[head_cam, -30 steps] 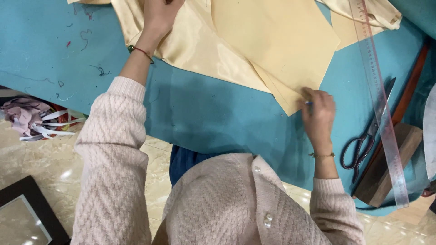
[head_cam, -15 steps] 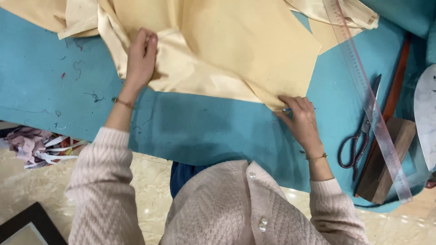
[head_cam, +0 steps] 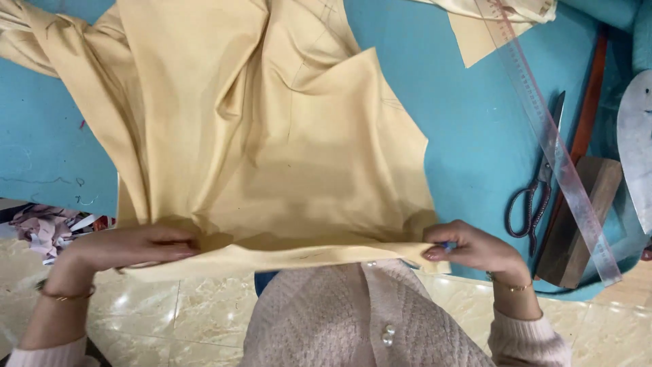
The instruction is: Measuring, marking, and cutting fabric pieces for garment construction using a ruler, pen, and scissors.
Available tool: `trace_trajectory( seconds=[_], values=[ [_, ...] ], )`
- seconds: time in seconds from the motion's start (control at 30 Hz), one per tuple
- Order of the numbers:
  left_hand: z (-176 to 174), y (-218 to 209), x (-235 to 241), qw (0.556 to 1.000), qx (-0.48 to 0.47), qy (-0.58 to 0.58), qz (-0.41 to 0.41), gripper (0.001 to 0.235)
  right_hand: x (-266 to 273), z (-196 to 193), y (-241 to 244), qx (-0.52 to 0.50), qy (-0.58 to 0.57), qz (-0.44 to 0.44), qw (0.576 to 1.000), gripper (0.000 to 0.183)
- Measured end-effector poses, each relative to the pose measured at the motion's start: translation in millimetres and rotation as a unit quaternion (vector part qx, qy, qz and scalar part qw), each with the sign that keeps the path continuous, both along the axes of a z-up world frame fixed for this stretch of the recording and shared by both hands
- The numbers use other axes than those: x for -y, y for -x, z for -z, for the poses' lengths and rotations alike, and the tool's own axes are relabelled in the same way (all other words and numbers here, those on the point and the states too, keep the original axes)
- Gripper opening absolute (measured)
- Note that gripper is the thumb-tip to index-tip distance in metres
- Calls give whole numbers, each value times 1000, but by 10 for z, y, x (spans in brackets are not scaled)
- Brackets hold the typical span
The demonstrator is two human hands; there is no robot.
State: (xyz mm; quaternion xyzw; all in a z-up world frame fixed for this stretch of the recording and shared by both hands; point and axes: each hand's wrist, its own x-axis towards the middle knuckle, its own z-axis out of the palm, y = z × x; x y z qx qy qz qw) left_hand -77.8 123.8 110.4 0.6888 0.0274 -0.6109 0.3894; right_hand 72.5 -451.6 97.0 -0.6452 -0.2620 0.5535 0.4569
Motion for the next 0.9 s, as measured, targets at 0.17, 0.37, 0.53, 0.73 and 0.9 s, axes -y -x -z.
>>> trace_trajectory(
  seconds=[0.17, 0.37, 0.53, 0.73, 0.9],
  values=[
    [-135, 84, -204, 992, -51, 30, -112, 35, 37, -27, -145, -3, -50, 40, 998, 37],
    [128, 250, -245, 998, -42, 23, -30, 60, 7, -332, -130, -39, -132, -119, 983, 35],
    [-149, 56, -445, 962, 158, 192, -115, 14, 346, -252, -82, 24, -14, -111, 993, 30],
    [-248, -386, -441, 950, 154, 254, -92, 22, -142, 47, -289, 322, 322, 215, 864, 33],
    [-284, -973, 580, 975, 167, 140, -50, 45, -195, 844, -523, 412, 204, 323, 827, 34]
  ],
)
